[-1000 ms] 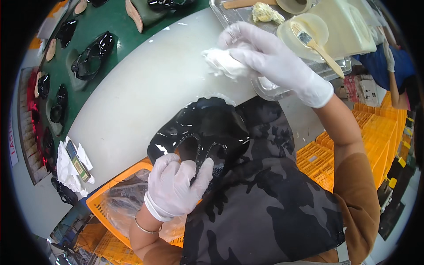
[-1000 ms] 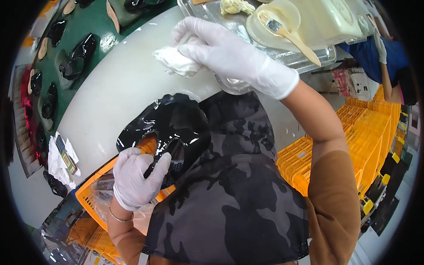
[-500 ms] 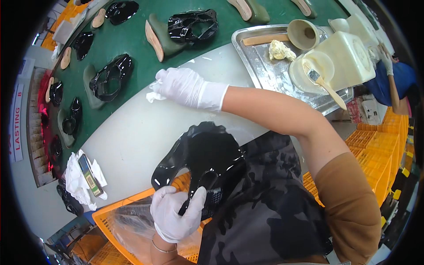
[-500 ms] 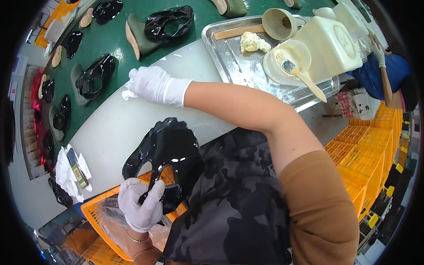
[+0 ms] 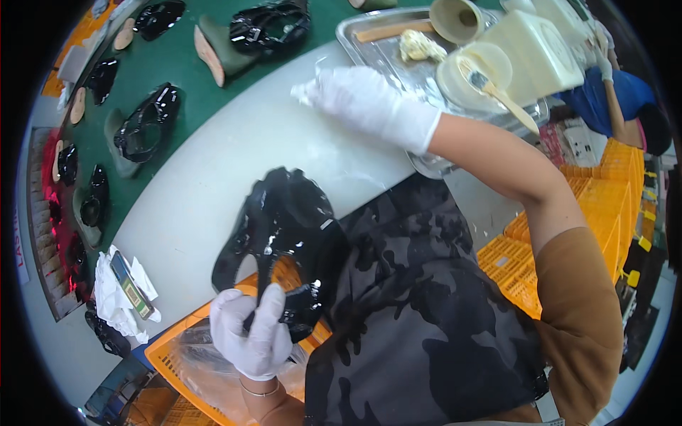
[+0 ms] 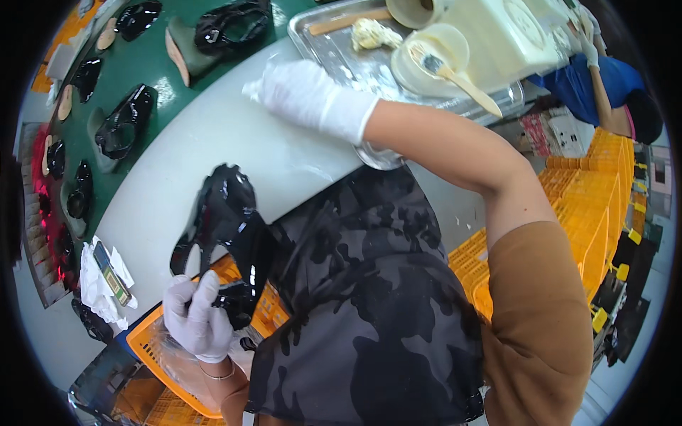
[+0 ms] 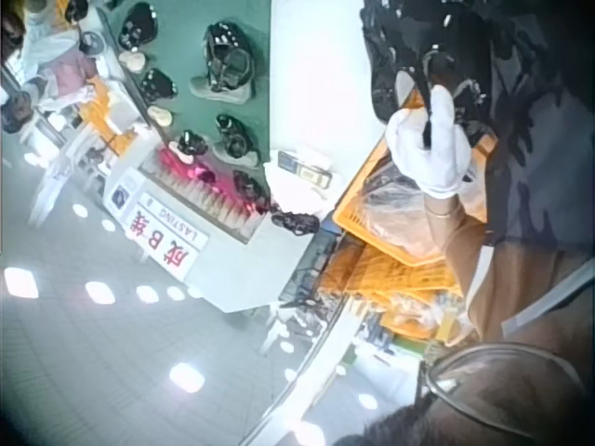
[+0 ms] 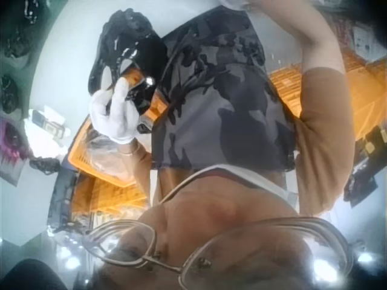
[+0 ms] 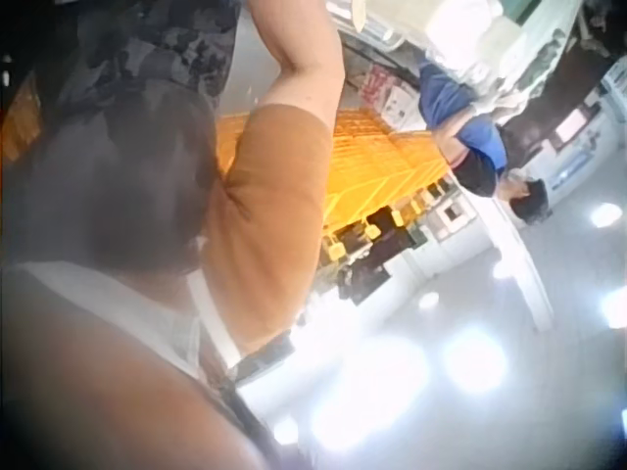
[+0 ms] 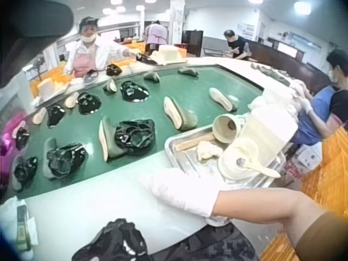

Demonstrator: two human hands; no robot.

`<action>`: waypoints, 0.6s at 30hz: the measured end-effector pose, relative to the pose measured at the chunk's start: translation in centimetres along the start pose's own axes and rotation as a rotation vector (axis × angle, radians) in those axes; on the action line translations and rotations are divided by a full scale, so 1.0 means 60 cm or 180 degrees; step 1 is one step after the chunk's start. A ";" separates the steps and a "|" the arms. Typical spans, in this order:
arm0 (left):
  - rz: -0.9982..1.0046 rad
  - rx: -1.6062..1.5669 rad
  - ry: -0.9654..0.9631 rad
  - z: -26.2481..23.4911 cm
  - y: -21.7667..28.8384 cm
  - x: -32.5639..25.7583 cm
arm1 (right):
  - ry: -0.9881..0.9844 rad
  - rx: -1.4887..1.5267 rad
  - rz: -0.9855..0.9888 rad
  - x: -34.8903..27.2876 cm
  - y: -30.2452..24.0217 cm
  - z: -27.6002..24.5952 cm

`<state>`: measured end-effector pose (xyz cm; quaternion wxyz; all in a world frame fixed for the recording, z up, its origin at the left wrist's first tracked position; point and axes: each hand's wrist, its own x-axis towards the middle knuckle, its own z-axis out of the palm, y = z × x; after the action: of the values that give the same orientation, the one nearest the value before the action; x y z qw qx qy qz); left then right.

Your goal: The person applies a white adhesive to the interior of black shoe uppers using a brush. They repeatedly dip the brush into a container of glue and coat the inside surface of the shoe, then place the treated shoe into a yellow basket. The process is repeated for multiple shoes.

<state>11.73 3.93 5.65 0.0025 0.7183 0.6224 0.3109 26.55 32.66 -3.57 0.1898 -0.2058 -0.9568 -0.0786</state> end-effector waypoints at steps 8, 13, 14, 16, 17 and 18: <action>-0.0411 -0.0149 0.0344 -0.009 0.006 -0.023 | -0.1036 0.1026 0.0040 -0.158 -0.112 -0.139; -0.0697 -0.0522 0.0773 -0.001 0.013 -0.016 | -0.1097 0.2395 0.1067 -0.176 -0.093 -0.155; -0.0872 -0.1020 0.1003 0.007 0.019 -0.007 | -0.0891 0.2898 0.1315 -0.159 -0.085 -0.160; -0.1300 -0.1196 0.1190 0.008 0.006 -0.007 | -0.1077 0.2785 0.1318 -0.118 -0.063 -0.139; -0.1603 -0.1420 0.1393 0.012 0.001 -0.007 | -0.1177 0.2507 0.1189 -0.098 -0.053 -0.130; -0.1447 -0.1592 0.1256 0.010 -0.004 -0.001 | -0.0887 0.2128 0.1002 -0.086 -0.043 -0.116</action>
<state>11.79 4.14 5.05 0.1266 0.4656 0.6593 0.5767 32.09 26.85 0.58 0.1243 -0.2855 -0.9030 0.2960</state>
